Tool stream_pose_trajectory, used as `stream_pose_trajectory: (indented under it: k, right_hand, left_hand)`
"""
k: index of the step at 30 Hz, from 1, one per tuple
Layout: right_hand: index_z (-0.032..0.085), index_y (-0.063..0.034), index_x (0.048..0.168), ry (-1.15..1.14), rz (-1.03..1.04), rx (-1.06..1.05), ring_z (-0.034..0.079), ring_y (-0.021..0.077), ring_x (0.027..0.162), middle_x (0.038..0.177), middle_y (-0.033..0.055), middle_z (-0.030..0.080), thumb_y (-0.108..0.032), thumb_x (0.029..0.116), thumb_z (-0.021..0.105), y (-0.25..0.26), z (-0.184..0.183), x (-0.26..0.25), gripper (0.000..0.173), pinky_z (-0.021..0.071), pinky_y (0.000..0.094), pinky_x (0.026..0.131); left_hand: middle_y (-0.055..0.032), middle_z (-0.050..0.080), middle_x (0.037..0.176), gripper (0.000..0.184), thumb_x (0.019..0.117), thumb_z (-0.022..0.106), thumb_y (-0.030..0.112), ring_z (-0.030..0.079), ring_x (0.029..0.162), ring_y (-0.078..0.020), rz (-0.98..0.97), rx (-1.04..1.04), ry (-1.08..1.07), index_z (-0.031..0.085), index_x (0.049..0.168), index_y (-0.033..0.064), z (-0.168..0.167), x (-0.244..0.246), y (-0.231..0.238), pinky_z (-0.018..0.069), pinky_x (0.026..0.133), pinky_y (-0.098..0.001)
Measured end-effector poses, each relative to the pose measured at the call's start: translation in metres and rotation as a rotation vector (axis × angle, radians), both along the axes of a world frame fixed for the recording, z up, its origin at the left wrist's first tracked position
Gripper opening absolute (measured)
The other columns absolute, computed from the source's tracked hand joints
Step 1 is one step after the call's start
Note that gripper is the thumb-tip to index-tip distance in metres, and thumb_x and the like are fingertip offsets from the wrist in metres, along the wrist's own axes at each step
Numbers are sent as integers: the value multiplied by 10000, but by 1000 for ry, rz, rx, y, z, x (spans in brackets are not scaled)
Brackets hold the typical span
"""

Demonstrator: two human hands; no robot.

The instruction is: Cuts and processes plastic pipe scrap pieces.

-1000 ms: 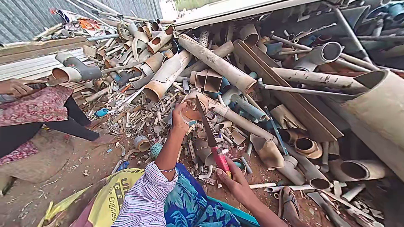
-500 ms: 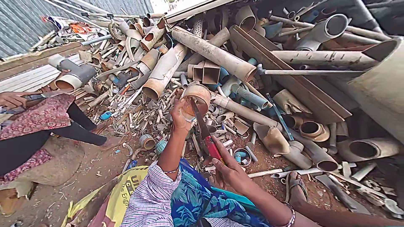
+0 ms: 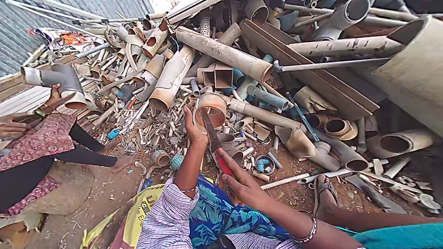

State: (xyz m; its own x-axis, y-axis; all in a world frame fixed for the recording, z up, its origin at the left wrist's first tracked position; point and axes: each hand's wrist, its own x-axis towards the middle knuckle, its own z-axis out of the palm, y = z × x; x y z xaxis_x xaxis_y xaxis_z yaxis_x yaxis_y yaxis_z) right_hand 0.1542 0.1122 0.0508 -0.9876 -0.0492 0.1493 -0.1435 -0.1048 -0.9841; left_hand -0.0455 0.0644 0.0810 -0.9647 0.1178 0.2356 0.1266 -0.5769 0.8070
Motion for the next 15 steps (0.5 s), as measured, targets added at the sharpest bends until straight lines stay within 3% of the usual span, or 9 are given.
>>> stream_pose_trajectory:
  k: [4,6,8,10,13,15]
  right_hand:
    - [112,-35,1630,68,34,27,532,44,560,966,51,596,-132,1064,391,-7,9,8,638,485,213,464]
    - [109,-46,1634,44,49,29,520,31,571,1035,64,593,-120,1061,390,-6,5,6,642,475,205,472]
    - [125,-49,1632,5,40,20,532,42,571,984,50,605,-107,1047,392,-1,-2,2,646,474,215,471]
    - [132,-47,1630,0,40,22,551,50,580,976,52,606,-107,1047,388,2,2,4,640,486,219,472]
    - [144,-23,1624,78,45,71,531,33,584,1011,69,592,-120,1063,389,-2,9,11,619,482,203,481]
    - [143,-41,1631,48,52,70,534,33,600,1033,70,602,-116,1063,394,0,4,9,625,481,205,497]
  left_hand:
    - [-112,490,1405,525,1137,116,275,510,1251,-65,102,-199,131,347,1482,-46,6,4,-5,399,1085,-226]
    - [-86,538,1336,504,1141,135,288,553,1201,-64,130,-156,107,389,1453,-16,7,4,-5,445,1053,-238]
    - [-56,606,1241,474,1139,190,351,615,1128,-100,121,-46,44,468,1383,54,2,-3,-4,514,991,-294]
    - [-64,599,1270,491,1138,187,369,603,1158,-104,105,-55,32,452,1409,56,1,-5,-5,503,1011,-304]
    - [-97,527,1378,521,1139,134,286,545,1220,-67,140,-190,104,362,1493,-21,5,2,-7,432,1064,-239]
    - [-64,598,1244,489,1140,142,309,627,1090,-75,128,-126,92,417,1430,27,4,0,-8,519,964,-249]
